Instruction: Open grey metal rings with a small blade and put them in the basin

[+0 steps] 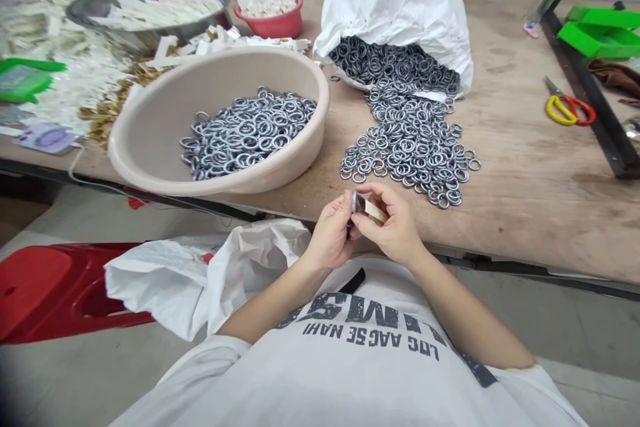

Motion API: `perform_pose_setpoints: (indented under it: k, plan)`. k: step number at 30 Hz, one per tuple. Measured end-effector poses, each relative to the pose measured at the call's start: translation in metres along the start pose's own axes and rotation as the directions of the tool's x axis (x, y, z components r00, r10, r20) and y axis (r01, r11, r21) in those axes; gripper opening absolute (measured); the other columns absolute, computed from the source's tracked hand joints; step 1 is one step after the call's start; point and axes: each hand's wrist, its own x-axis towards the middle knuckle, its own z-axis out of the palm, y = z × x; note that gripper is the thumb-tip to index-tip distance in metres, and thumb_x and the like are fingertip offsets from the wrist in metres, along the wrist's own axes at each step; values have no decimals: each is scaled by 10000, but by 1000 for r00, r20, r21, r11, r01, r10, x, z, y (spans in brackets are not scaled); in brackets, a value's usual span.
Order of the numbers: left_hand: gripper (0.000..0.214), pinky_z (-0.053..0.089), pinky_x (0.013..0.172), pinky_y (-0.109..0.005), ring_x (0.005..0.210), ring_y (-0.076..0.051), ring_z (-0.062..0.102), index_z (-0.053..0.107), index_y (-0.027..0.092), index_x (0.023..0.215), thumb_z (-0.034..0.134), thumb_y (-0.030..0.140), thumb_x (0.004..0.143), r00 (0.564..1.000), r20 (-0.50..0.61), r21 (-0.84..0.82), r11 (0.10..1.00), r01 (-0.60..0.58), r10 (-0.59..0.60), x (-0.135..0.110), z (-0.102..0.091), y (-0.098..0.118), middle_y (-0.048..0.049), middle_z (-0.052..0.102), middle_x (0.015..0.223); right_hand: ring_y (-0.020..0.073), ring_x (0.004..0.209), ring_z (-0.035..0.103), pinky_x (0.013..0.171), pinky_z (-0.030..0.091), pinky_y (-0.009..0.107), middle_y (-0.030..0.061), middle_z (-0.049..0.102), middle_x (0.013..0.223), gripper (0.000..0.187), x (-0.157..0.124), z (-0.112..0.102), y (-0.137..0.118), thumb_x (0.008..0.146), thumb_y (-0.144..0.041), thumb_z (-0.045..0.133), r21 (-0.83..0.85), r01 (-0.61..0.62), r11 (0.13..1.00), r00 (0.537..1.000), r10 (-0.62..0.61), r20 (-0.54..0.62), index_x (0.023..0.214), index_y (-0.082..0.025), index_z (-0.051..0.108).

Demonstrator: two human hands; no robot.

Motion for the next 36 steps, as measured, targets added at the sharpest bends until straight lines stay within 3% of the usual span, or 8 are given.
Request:
perform_pose_setpoints:
  k: [3, 9, 14, 18, 20, 23, 30, 36]
  plan:
    - [477, 199, 425, -169, 472, -34, 282, 522, 147, 698, 695, 578, 808, 998, 67, 27, 999, -21, 19, -1, 0, 3, 52, 396, 584, 215, 1007, 622, 916, 497, 382, 57, 663, 1117, 364, 4, -11, -7, 834, -326, 684, 32, 56, 998, 995, -58, 76, 1185, -247, 634]
    - [453, 206, 416, -169, 490, -44, 323, 562, 146, 716, 721, 564, 785, 999, 51, 47, 999, 15, -18, -4, 6, 4, 41, 420, 605, 193, 766, 612, 707, 522, 348, 35, 658, 867, 267, 5, -13, -9, 804, -433, 720, 6, -52, 999, 999, 52, -14, 983, -240, 673]
    - [442, 215, 427, -163, 500, -45, 339, 565, 147, 716, 720, 554, 792, 999, 41, 60, 998, -19, 16, -5, 5, 0, 37, 438, 609, 152, 671, 564, 650, 486, 302, 1, 613, 769, 212, 11, -8, -10, 866, -434, 652, 78, -90, 993, 995, 93, -29, 898, -225, 643]
    - [470, 223, 439, -165, 508, -47, 342, 518, 150, 671, 712, 559, 796, 999, 18, 98, 994, -39, 38, -4, 2, 5, 38, 430, 604, 149, 696, 524, 656, 424, 291, 4, 581, 760, 222, 10, -15, -20, 917, -430, 597, -192, 39, 981, 999, -43, -20, 875, -212, 614]
    - [473, 211, 434, -169, 495, -45, 310, 511, 155, 672, 730, 561, 777, 999, 0, 87, 995, -37, 38, -4, 2, 8, 48, 405, 593, 152, 700, 498, 651, 382, 295, 9, 554, 747, 239, 5, -18, -26, 936, -429, 574, -394, 153, 906, 988, -143, 55, 853, -206, 605]
    - [476, 200, 426, -173, 480, -42, 264, 500, 158, 672, 749, 555, 758, 1000, -14, 72, 997, -27, 28, -3, 2, 11, 61, 365, 584, 145, 679, 474, 636, 349, 297, 8, 514, 719, 306, -3, -20, -31, 964, -433, 532, -533, 243, 810, 970, -188, 158, 762, -204, 555]
    - [475, 197, 433, -180, 489, -45, 252, 480, 160, 667, 736, 546, 776, 999, -21, 76, 997, -34, 35, -2, 1, 10, 59, 352, 599, 140, 661, 473, 625, 326, 295, 1, 498, 699, 336, -2, -17, -33, 965, -451, 532, -600, 287, 746, 958, -217, 188, 734, -206, 541]
    - [463, 194, 446, -193, 484, -50, 254, 515, 159, 673, 711, 560, 796, 999, 20, 109, 994, -34, 32, -4, -5, 10, 56, 360, 581, 127, 632, 477, 610, 309, 281, -11, 510, 668, 376, 1, -18, -26, 982, -441, 509, -501, 226, 835, 968, -133, 215, 691, -202, 508]
